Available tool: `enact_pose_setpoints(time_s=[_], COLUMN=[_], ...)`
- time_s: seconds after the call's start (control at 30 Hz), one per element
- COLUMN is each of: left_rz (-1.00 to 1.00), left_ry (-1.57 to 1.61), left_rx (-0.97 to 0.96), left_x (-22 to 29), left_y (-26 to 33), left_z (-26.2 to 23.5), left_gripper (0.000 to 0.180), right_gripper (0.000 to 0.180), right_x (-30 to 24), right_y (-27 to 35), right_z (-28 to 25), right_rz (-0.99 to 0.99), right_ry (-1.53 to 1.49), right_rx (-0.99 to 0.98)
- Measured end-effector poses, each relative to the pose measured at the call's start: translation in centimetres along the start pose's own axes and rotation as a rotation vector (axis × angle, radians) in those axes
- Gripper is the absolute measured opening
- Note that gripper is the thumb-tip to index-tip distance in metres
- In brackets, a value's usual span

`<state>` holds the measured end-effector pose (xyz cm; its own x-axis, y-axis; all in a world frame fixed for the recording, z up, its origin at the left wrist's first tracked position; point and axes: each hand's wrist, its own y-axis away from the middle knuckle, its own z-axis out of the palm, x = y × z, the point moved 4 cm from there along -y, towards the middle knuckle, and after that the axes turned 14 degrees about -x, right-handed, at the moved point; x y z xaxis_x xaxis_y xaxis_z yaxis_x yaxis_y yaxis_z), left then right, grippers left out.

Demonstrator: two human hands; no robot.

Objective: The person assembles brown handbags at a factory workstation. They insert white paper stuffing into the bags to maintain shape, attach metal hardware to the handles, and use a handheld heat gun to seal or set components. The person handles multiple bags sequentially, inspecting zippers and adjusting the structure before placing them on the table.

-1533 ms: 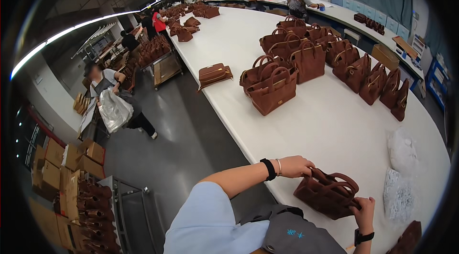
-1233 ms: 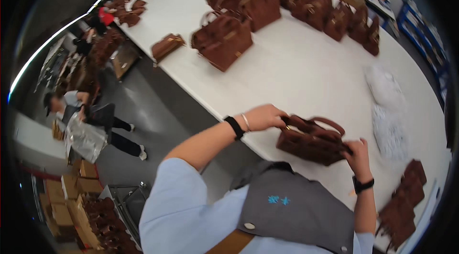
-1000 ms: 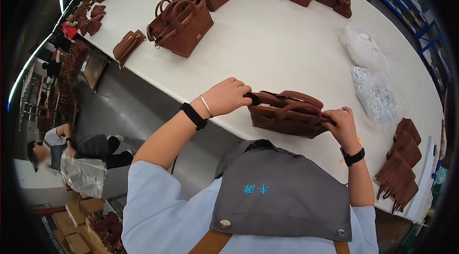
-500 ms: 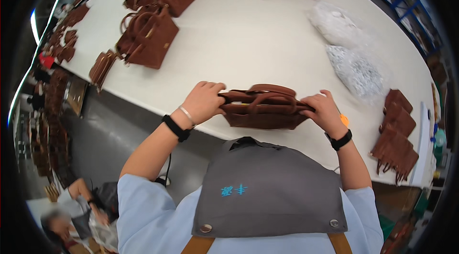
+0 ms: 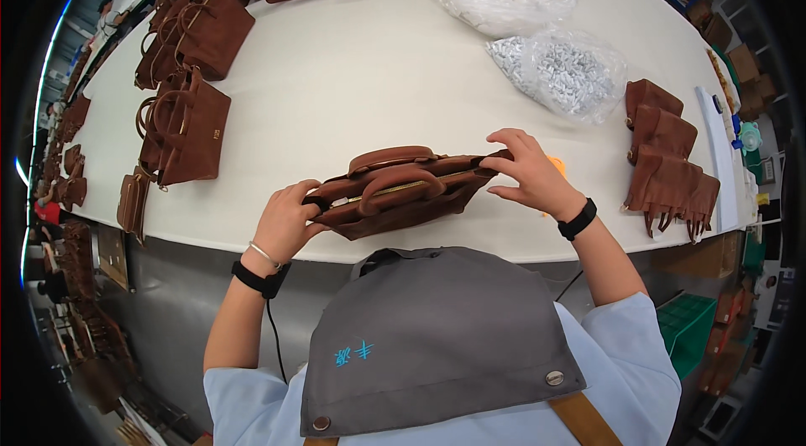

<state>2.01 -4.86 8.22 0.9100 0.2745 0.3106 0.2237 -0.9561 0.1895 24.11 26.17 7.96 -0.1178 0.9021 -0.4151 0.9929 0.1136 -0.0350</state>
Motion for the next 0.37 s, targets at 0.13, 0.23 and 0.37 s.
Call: enact_pose_setpoints(time_s=[0.13,0.23,0.37], left_rz=[0.038,0.04,-0.025], left_ry=[-0.063,-0.118,0.017], left_rx=[0.047,0.114,0.117], left_x=[0.2,-0.4,-1.9], left_y=[-0.5,0.3,2.4], left_z=[-0.1,0.2,1.1], left_gripper=[0.024,0.023,0.019], right_gripper=[0.029,0.013,0.01], right_x=[0.2,-0.2,-2.1], right_y=[-1.1,-2.2,-9.4], right_z=[0.1,-0.4,1.2], right_rz=[-0.01,-0.015,-0.206], right_ry=[0.169,0.174,0.368], right_rx=[-0.069,-0.14,-0.05])
